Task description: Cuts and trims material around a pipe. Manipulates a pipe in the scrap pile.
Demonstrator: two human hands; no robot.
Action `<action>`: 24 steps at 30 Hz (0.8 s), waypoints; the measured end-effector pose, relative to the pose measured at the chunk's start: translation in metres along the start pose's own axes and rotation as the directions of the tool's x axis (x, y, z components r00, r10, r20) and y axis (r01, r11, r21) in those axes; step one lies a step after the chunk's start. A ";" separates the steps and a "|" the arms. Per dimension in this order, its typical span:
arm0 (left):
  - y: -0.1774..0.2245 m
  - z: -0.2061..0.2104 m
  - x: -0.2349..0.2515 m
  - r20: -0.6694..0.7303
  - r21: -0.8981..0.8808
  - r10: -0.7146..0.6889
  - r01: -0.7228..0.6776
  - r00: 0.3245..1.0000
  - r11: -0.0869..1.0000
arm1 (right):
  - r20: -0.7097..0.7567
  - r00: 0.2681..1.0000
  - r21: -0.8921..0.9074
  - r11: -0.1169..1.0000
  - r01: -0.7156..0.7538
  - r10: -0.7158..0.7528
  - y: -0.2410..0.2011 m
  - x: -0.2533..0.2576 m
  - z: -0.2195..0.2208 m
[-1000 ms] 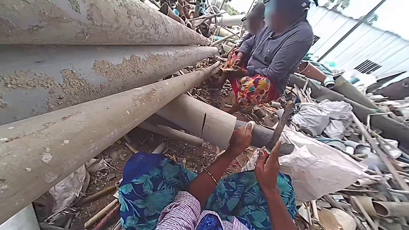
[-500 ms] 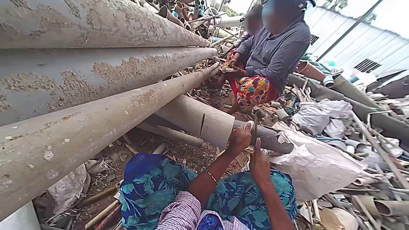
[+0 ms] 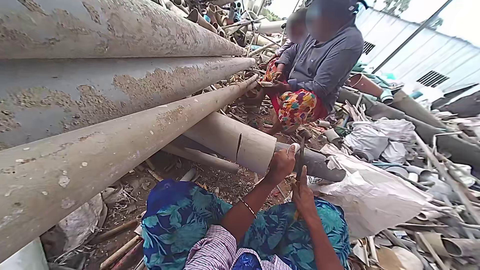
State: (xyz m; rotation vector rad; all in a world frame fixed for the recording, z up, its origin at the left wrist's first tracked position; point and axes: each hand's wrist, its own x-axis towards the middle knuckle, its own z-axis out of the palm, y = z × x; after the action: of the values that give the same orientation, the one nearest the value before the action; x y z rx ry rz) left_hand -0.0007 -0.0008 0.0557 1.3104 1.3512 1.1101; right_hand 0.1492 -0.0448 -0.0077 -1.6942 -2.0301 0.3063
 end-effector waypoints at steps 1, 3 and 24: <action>0.000 -0.001 0.000 -0.001 -0.004 -0.002 0.002 1.000 1.000 | -0.046 0.998 0.010 0.999 0.036 -0.035 -0.003 -0.002 -0.004; 0.000 -0.001 0.000 -0.002 -0.006 0.004 -0.004 1.000 1.000 | -0.181 0.975 0.027 0.990 0.137 -0.130 -0.011 -0.007 -0.014; -0.030 0.009 -0.003 -0.079 -0.071 0.055 -0.061 0.995 0.996 | -0.603 0.743 0.049 0.916 0.397 -0.290 -0.004 -0.006 -0.032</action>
State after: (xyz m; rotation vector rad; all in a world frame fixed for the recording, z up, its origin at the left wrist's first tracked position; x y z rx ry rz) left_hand 0.0034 -0.0047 0.0245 1.2718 1.3231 1.2494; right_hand 0.1617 -0.0561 0.0201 -1.0807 -1.7247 -0.1558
